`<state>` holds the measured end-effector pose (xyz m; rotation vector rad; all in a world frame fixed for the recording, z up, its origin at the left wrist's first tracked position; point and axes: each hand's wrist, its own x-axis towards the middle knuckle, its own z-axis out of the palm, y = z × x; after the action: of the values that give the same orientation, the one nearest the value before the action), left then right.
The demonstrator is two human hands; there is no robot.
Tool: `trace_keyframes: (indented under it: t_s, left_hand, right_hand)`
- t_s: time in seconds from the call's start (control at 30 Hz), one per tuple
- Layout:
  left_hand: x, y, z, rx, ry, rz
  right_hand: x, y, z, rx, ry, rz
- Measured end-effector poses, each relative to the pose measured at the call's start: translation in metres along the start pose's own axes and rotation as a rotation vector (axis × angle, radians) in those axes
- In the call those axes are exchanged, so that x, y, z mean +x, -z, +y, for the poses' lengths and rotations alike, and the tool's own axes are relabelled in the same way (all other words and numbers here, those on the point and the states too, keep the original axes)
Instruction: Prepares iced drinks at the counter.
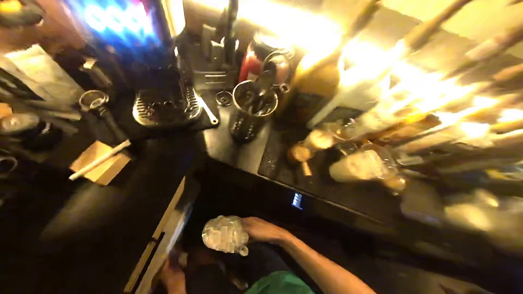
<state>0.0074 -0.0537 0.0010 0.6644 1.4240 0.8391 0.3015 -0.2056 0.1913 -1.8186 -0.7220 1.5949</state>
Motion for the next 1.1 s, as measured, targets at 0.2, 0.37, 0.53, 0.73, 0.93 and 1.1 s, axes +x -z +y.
trace_keyframes:
  t_s: [0.2,0.37,0.53,0.73,0.93,1.1]
  left_hand:
    - [-0.052,-0.018,0.050,0.297,0.209,-0.207]
    - [-0.129,-0.095,0.135,0.741,-0.198,-0.631]
    - [-0.213,-0.212,0.234,0.736,-0.694,-0.902]
    - [-0.260,-0.365,0.281,0.622,-0.870,-1.193]
    - [-0.285,-0.463,0.252,0.730,-0.675,-1.298]
    - [-0.288,-0.496,0.224,0.741,-0.623,-1.328]
  right_hand:
    - [-0.104,0.027,-0.062,0.145,-0.090,0.174]
    - [-0.174,0.053,-0.101,0.250,-0.140,0.322]
    - [-0.234,0.085,-0.128,0.367,-0.147,0.438]
    - [-0.293,0.133,-0.133,0.475,-0.129,0.550]
    - [-0.333,0.187,-0.123,0.496,-0.121,0.640]
    - [-0.343,0.223,-0.111,0.492,-0.151,0.689]
